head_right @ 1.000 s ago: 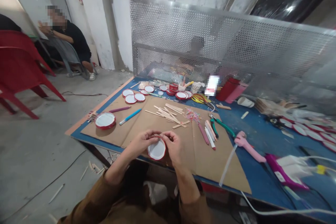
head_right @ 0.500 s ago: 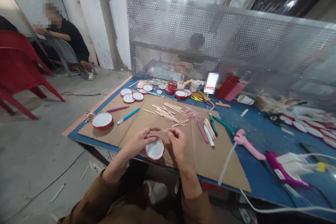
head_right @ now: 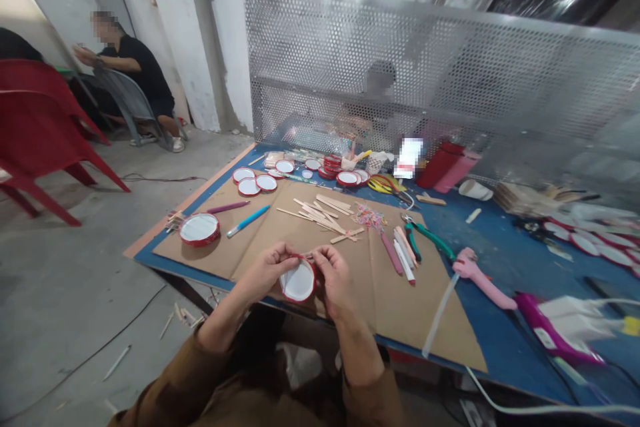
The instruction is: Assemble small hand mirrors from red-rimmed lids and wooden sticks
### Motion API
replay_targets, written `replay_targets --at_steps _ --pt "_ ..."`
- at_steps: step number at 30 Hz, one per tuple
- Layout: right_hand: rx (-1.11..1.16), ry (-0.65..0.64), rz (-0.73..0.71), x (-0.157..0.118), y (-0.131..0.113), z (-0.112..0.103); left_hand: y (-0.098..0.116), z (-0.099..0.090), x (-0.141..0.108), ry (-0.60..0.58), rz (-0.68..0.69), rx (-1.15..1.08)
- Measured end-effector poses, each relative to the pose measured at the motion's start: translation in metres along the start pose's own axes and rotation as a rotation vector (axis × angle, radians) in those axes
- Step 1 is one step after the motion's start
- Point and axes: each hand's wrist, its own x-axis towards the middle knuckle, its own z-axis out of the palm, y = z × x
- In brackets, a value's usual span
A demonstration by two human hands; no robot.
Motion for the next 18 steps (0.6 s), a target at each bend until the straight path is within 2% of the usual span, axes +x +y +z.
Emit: replay_targets --at_steps 4,11,13,16,18 --pt "0.027 0.003 0.041 0.002 -0.001 0.0 -0.001 -0.001 -0.001 -0.038 0.005 -0.021" --pt "0.043 0.02 -0.082 -0.007 -0.016 0.001 -0.004 0.002 0.001 -0.009 0.009 0.058" --pt "-0.165 -0.046 -0.193 -0.014 -0.02 -0.003 -0.004 0.003 0.0 0.01 0.015 0.092" --pt "-0.654 -0.182 -0.529 -0.024 -0.022 -0.014 -0.006 0.004 -0.002 0.044 0.024 0.119" --pt "-0.858 -0.204 -0.733 -0.03 -0.019 -0.022 -0.008 0.006 -0.002 0.05 0.039 0.147"
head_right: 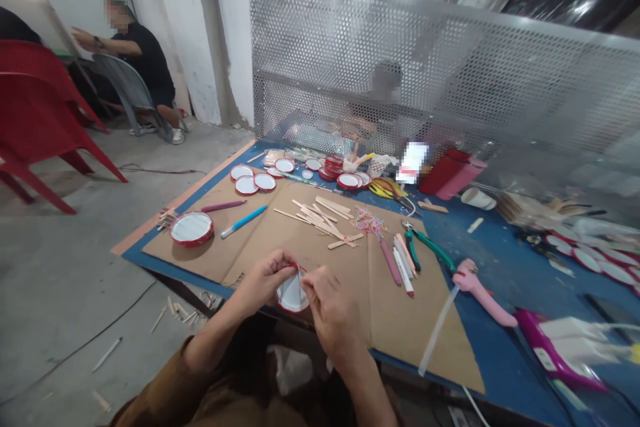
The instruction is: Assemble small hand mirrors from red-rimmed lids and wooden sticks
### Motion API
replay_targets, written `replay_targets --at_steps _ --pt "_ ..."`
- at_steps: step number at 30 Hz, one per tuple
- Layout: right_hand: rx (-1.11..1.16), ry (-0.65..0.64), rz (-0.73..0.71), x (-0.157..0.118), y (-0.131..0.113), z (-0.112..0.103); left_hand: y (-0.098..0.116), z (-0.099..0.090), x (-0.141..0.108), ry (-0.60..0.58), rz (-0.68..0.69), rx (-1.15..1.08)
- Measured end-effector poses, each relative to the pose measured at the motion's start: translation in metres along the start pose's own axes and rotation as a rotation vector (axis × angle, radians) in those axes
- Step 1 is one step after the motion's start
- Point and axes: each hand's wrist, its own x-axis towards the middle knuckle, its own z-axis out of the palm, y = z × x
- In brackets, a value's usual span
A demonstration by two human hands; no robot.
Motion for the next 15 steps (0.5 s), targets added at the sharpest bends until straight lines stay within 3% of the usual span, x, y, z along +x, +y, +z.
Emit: replay_targets --at_steps 4,10,15 --pt "-0.224 0.074 -0.093 -0.02 0.006 0.004 -0.001 0.003 -0.002 0.031 0.056 0.139" --pt "-0.335 0.229 -0.015 -0.038 0.01 0.016 0.008 0.007 -0.007 0.054 0.048 0.303" --pt "-0.414 0.238 0.016 -0.047 0.012 0.016 0.006 0.008 -0.007 0.107 0.013 0.288"
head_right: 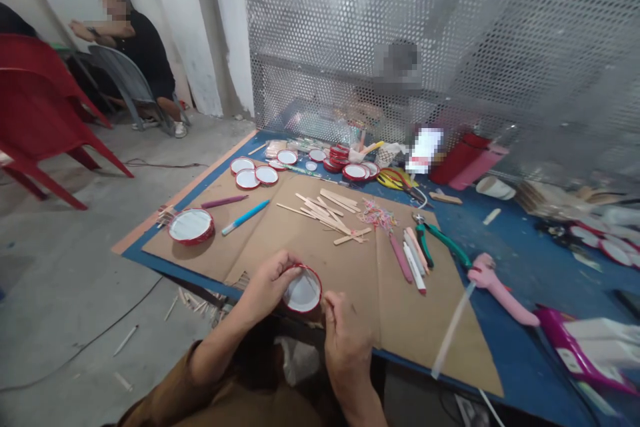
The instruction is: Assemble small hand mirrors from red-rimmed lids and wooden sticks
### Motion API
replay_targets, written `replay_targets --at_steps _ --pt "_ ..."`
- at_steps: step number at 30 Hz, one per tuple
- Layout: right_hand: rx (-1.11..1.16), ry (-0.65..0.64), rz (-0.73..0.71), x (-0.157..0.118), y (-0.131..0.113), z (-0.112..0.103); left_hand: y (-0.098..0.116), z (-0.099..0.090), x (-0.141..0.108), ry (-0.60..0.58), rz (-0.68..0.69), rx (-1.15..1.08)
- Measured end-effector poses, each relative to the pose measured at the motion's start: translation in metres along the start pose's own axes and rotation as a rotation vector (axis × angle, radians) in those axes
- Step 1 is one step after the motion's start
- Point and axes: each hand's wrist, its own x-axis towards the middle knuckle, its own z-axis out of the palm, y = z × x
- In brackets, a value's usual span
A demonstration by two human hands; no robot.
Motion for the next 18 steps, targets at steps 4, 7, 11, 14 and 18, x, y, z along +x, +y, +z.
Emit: replay_targets --at_steps 4,7,11,14,18 --pt "0.126 -0.138 0.026 -0.007 -0.011 -0.001 -0.004 0.003 0.001 0.036 -0.015 -0.023" --pt "0.129 -0.186 -0.041 -0.012 -0.022 0.004 -0.006 0.005 0.001 0.071 -0.023 -0.027" --pt "0.093 -0.163 -0.075 -0.015 -0.032 0.013 -0.011 0.005 0.002 0.097 -0.047 -0.099" --pt "0.116 -0.167 -0.003 -0.014 -0.038 0.016 -0.013 0.005 0.002 0.136 -0.06 -0.153" --pt "0.255 -0.265 0.056 -0.014 -0.044 0.015 -0.012 0.004 0.001 0.153 -0.066 -0.177"
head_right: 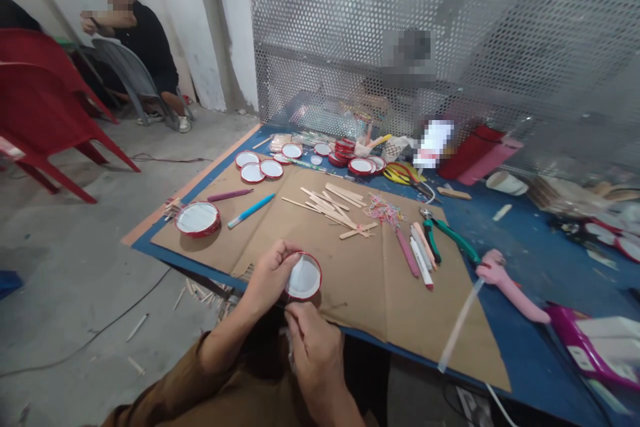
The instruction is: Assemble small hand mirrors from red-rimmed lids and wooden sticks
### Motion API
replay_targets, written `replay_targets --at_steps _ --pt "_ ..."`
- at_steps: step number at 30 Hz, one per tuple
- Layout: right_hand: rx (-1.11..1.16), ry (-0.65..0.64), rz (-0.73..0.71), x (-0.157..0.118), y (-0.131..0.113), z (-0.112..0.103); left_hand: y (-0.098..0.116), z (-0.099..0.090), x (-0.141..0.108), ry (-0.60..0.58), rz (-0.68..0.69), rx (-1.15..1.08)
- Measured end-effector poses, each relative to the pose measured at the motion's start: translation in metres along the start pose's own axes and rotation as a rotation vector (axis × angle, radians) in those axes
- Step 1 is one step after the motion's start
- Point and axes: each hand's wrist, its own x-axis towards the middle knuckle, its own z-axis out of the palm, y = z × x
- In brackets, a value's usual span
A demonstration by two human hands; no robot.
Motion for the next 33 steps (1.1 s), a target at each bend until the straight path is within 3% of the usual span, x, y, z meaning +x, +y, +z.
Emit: replay_targets --at_steps 4,11,17,21,25,27,29,33 --pt "0.035 0.054 0.107 -0.003 0.002 0.002 0.001 0.0 -0.001 -0.026 0.019 -0.011" --pt "0.105 0.121 0.073 -0.001 0.003 -0.003 0.003 0.0 0.001 -0.005 0.03 -0.115" --pt "-0.105 -0.064 -0.239 0.013 -0.005 -0.024 0.0 0.0 -0.001 0.001 0.044 -0.103" --pt "-0.121 -0.233 -0.191 0.018 -0.005 -0.037 -0.001 0.0 -0.003 0.004 0.051 -0.082" --pt "-0.021 -0.344 0.005 0.016 -0.001 -0.043 -0.001 0.0 -0.001 0.051 0.067 -0.126" --pt "0.045 -0.279 0.139 0.016 0.0 -0.043 -0.001 0.0 -0.001 0.07 0.069 -0.156" --pt "0.057 -0.137 0.249 0.02 0.002 -0.042 -0.002 0.0 -0.001 0.051 0.07 -0.114" --pt "-0.048 0.074 0.229 0.041 0.005 -0.036 -0.002 -0.002 -0.004 -0.04 0.112 0.007"
